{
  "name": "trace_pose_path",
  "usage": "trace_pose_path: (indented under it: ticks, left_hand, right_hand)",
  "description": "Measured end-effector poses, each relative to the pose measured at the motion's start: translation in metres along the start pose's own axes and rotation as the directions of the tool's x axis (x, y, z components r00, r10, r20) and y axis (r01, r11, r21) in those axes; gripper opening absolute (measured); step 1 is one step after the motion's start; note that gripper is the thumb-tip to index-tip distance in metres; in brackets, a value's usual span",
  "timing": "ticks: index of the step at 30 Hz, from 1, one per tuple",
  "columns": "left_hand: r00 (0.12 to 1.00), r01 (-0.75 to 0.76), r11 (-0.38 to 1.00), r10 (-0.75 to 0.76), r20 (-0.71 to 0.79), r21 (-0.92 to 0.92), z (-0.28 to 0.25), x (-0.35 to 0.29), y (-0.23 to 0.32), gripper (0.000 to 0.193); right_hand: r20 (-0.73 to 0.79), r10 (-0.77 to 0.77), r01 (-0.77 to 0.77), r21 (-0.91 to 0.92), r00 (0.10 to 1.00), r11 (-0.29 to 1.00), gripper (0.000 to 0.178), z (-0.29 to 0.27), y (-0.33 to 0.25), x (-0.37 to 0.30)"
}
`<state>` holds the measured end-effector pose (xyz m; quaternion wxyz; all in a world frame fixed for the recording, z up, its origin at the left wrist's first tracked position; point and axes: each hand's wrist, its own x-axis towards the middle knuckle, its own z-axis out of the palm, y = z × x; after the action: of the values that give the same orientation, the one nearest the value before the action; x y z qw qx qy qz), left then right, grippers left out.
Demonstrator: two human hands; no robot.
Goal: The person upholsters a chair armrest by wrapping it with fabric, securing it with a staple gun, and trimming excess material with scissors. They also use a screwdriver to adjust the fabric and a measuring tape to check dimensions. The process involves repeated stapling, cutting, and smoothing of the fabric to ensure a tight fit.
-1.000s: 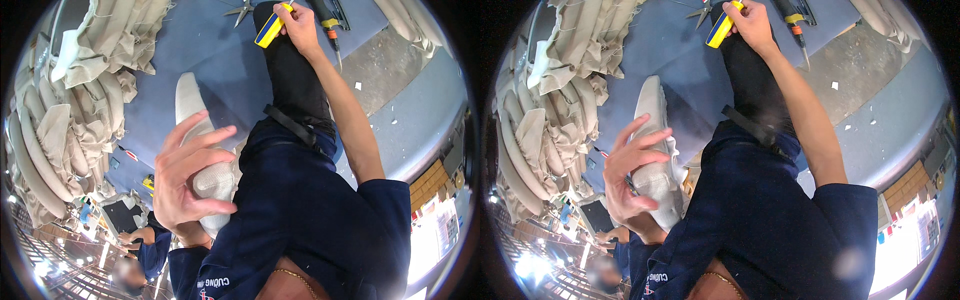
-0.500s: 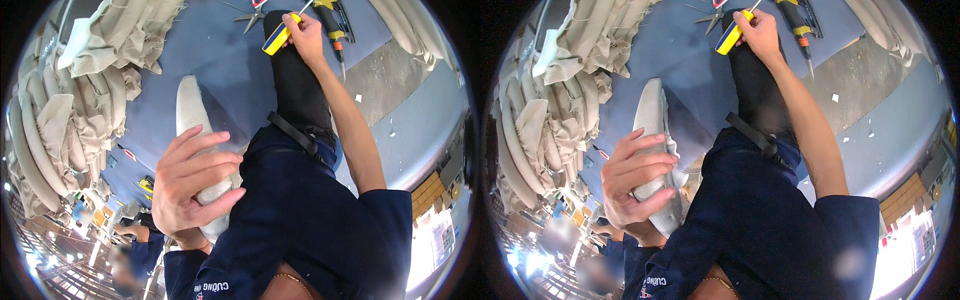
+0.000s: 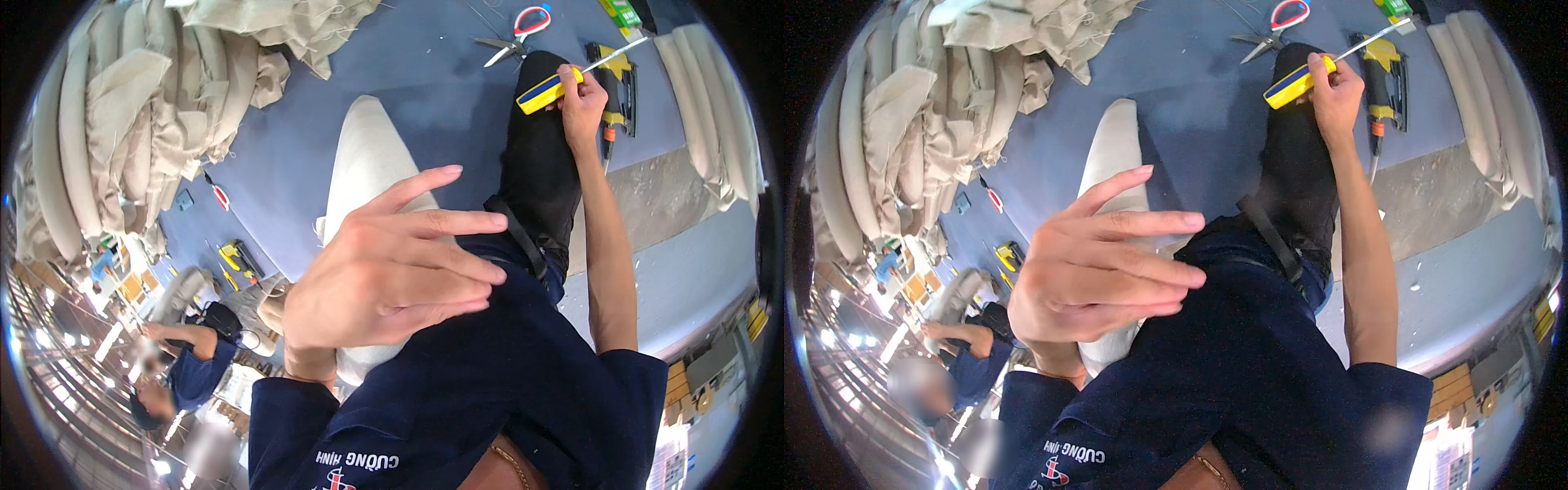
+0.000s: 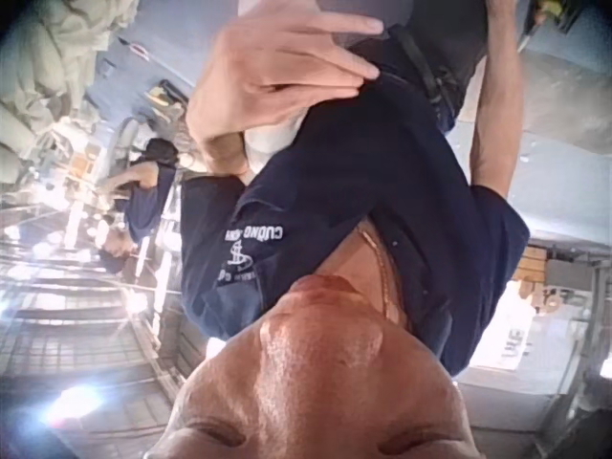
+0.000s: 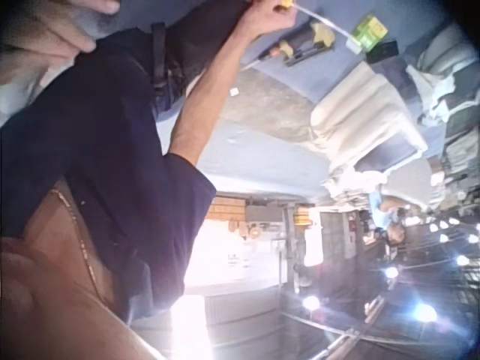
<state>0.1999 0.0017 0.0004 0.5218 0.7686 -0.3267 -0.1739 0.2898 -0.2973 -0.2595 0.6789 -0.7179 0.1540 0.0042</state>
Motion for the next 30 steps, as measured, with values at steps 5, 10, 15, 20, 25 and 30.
trace_pose_path:
  ticks: [5,10,15,20,25,30]
  left_hand:
    - [0.861,0.288,0.957,-0.27,-0.431,-0.025,-0.008,-0.048,0.036,0.055]
    - [0.612,0.713,0.68,-0.486,-0.624,0.17,0.068,-0.072,0.085,0.092]
    - [0.555,0.754,0.619,-0.423,-0.716,0.218,0.058,-0.117,0.093,0.095]
    - [0.314,0.871,0.49,-0.5,-0.807,0.035,0.034,-0.198,0.1,0.074]
    - [0.369,0.826,0.548,-0.349,-0.861,0.132,0.034,-0.219,0.094,0.074]
    - [0.421,0.854,0.479,-0.401,-0.814,0.206,0.024,-0.195,0.097,0.066]
  right_hand:
    - [-0.037,-0.02,0.021,0.013,0.999,1.0,0.031,0.002,0.0,-0.006]
    - [0.037,-0.05,0.048,0.049,0.998,0.998,0.031,0.007,0.001,-0.001]
    - [0.07,-0.173,0.186,-0.305,0.982,0.934,0.032,0.005,0.002,0.005]
    - [0.31,-0.033,0.149,-0.358,0.95,0.922,0.037,0.033,-0.035,-0.012]
    - [0.495,-0.063,0.363,-0.54,0.867,0.759,0.033,0.062,-0.024,-0.011]
    - [0.584,0.065,0.549,-0.79,0.809,0.275,0.05,0.017,0.041,-0.029]
